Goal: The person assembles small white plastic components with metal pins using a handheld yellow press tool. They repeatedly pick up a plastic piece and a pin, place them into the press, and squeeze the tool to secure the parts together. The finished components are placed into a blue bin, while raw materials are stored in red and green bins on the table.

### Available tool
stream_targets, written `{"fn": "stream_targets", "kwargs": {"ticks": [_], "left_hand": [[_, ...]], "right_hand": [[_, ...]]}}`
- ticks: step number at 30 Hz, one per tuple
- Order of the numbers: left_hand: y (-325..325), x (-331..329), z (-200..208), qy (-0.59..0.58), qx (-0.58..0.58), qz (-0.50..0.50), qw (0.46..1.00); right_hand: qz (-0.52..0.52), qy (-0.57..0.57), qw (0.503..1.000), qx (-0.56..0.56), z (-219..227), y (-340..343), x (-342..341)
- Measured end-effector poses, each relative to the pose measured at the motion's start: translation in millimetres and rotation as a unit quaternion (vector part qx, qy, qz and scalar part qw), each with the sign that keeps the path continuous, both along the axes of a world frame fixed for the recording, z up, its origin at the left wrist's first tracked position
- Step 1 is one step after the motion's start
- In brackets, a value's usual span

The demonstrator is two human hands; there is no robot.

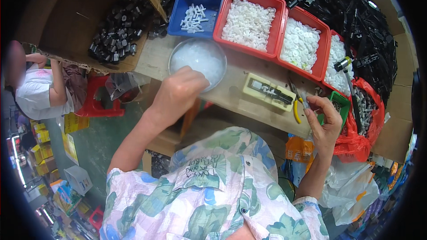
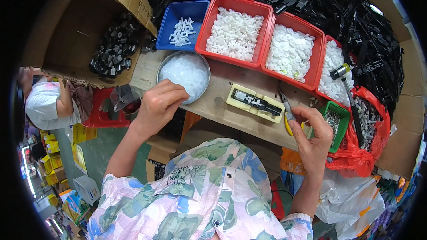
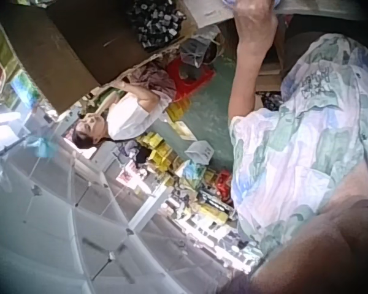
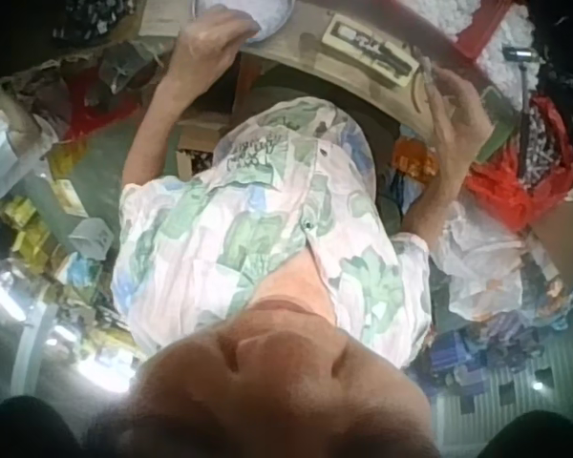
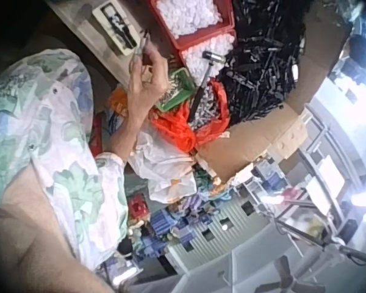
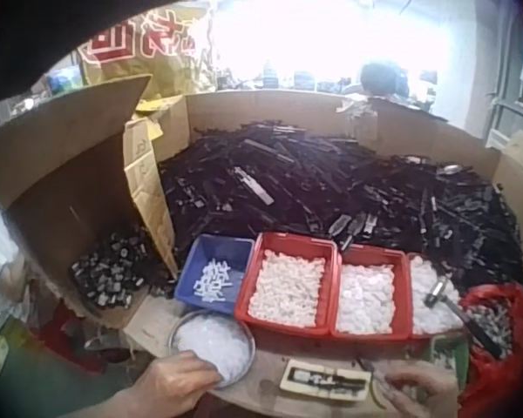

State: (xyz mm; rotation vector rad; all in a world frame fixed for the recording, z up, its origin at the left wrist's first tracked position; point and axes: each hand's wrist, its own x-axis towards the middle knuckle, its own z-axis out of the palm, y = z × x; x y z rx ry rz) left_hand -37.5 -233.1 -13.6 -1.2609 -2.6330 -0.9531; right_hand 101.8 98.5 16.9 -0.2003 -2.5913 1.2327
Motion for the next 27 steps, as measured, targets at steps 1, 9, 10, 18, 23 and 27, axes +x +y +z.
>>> {"fn": "stream_targets", "kwargs": {"ticks": [1,9,10,18,23,27], "left_hand": [[0,2,-3,-0.002,-0.006,0.0,1.0],[-21,4,-1,-0.003,-0.056,0.01,0.998],[-25,4,2,0.007,-0.056,0.024,0.998],[-43,6,6,0.02,-0.109,0.068,0.991],[-37,6,0,-0.016,-0.074,0.05,0.996],[-31,4,-2,-0.037,-0.067,0.031,0.997]], "right_hand": [[0.002,-0.003,1.0,-0.001,0,0,0],[0.002,0.004,1.0,0.0,-5,4,4],[0.0,0.0,1.0,0.001,-5,4,4],[0.02,-0.021,0.999,0.012,-5,-4,-2],[0.029,-0.013,0.999,0.023,-4,-7,-6],[0.036,-0.011,0.999,0.033,-5,-8,-6]]}}
